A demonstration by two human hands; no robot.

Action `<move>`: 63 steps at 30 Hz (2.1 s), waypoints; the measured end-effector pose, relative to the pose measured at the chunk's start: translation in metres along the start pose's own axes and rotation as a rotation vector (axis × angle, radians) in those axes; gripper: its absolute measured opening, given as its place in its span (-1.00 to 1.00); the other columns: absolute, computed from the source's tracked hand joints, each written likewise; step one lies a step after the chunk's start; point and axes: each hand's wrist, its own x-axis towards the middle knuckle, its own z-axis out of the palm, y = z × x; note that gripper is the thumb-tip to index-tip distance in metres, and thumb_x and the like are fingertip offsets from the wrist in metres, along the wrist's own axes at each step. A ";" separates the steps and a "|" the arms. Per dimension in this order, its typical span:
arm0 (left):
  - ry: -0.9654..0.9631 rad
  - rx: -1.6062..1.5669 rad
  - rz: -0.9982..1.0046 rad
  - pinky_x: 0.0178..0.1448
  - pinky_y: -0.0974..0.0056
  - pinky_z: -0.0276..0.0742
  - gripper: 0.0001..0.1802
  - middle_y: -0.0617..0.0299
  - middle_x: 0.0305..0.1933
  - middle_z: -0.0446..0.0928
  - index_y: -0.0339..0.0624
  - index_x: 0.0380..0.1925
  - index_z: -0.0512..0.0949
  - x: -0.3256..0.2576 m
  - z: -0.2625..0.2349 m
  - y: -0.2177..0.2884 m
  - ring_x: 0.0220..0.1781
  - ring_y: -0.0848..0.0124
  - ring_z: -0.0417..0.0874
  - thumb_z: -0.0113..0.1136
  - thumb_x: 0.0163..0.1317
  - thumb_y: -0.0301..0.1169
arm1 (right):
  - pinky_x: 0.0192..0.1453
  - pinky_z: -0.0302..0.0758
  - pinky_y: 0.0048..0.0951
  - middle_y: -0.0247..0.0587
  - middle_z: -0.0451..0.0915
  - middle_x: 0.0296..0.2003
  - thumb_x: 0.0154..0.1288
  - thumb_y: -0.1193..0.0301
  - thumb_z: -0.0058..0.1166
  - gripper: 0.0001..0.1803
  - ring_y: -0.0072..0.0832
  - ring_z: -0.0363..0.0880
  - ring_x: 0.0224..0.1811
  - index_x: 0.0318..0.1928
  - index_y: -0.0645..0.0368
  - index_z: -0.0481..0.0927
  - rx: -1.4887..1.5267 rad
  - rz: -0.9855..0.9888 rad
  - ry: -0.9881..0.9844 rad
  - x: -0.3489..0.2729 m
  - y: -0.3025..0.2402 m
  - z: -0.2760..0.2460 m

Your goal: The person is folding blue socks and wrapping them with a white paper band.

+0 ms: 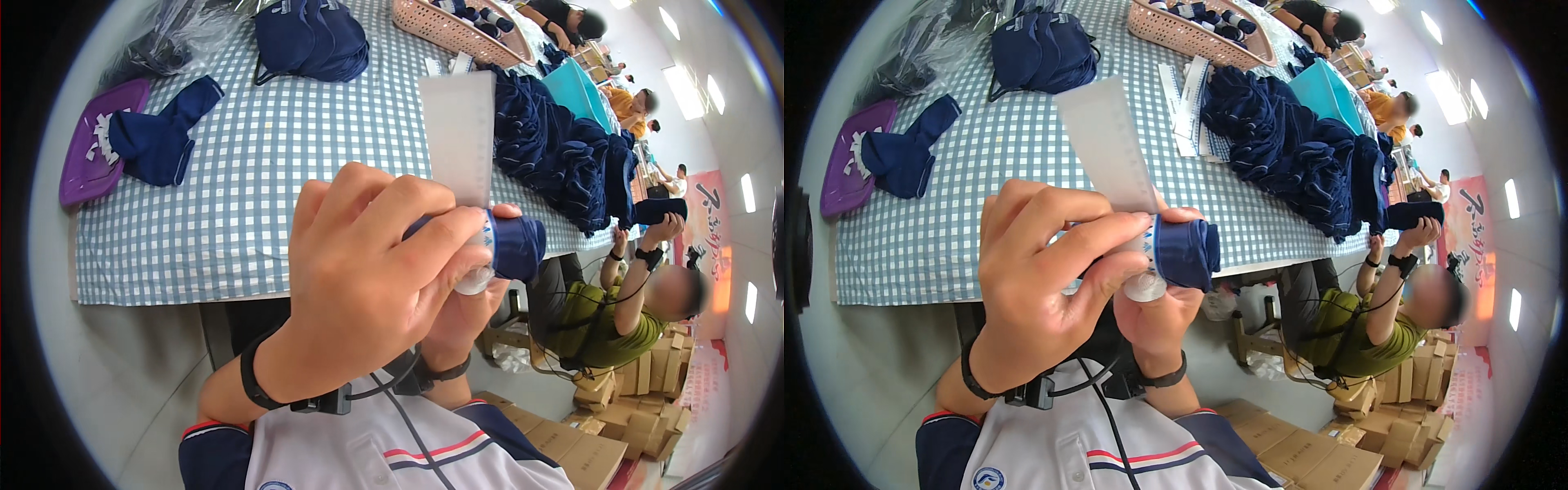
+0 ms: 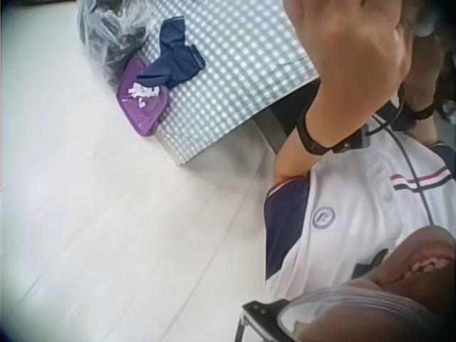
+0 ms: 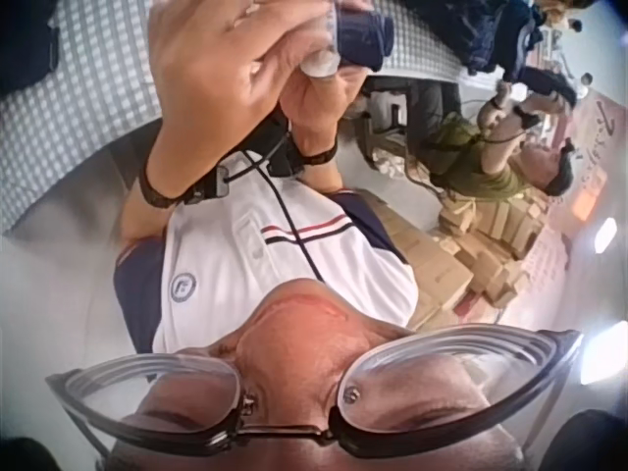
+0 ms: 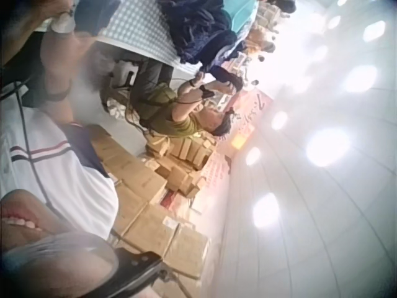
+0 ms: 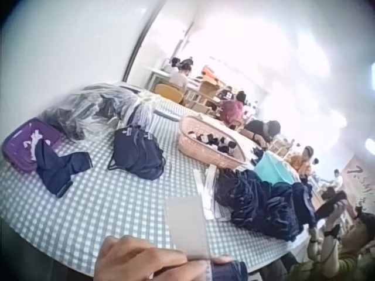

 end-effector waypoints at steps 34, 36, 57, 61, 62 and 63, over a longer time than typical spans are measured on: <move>0.076 -0.167 -0.008 -0.04 0.26 0.58 -0.46 -0.02 0.02 0.71 -0.40 0.08 0.66 -0.014 0.000 -0.025 -0.06 0.18 0.69 0.52 0.03 -0.50 | 0.34 0.50 -0.31 -0.14 0.57 0.22 0.31 0.51 0.31 -0.30 -0.41 0.55 0.26 0.40 0.36 0.33 0.047 0.136 -0.214 0.032 0.002 0.013; 0.128 -0.100 0.045 -0.02 0.26 0.58 -0.49 -0.07 0.09 0.70 -0.35 0.07 0.68 -0.024 0.011 -0.029 -0.03 0.16 0.70 0.51 0.06 -0.49 | 0.36 0.49 -0.28 -0.10 0.55 0.23 0.27 0.51 0.34 -0.30 -0.39 0.55 0.27 0.38 0.36 0.37 0.133 0.226 -0.272 0.038 0.000 0.008; 0.109 -0.268 -0.224 0.31 0.02 0.50 -0.83 -0.12 0.14 0.61 -0.38 -0.08 0.63 -0.034 -0.005 -0.055 0.15 0.10 0.61 0.20 0.39 -0.53 | 0.10 0.50 -0.51 -0.34 0.58 -0.05 0.33 0.54 0.29 -0.55 -0.63 0.55 0.05 0.12 0.14 0.35 0.143 0.121 -0.207 0.028 0.024 0.014; -0.049 0.068 0.059 0.29 0.05 0.51 -0.83 -0.05 0.08 0.61 -0.34 -0.08 0.62 -0.025 -0.009 -0.055 0.10 0.16 0.63 0.21 0.36 -0.63 | 0.19 0.49 -0.46 -0.27 0.58 0.01 0.34 0.50 0.30 -0.51 -0.58 0.55 0.11 0.16 0.15 0.32 0.176 0.146 -0.170 0.026 0.018 0.002; -0.041 0.068 0.067 0.29 0.05 0.51 -0.83 -0.05 0.08 0.61 -0.34 -0.08 0.62 -0.022 -0.010 -0.054 0.10 0.16 0.63 0.21 0.36 -0.63 | 0.26 0.46 -0.41 -0.22 0.57 0.08 0.34 0.47 0.31 -0.48 -0.54 0.54 0.18 0.18 0.15 0.30 0.211 0.188 -0.165 0.025 0.018 -0.001; -0.014 0.114 0.139 0.23 0.07 0.53 -0.83 -0.02 0.02 0.65 -0.34 -0.09 0.64 -0.017 -0.011 -0.050 0.04 0.17 0.65 0.28 0.33 -0.59 | 0.26 0.46 -0.41 -0.22 0.57 0.08 0.34 0.47 0.31 -0.48 -0.54 0.54 0.18 0.18 0.15 0.30 0.211 0.183 -0.176 0.024 0.017 -0.002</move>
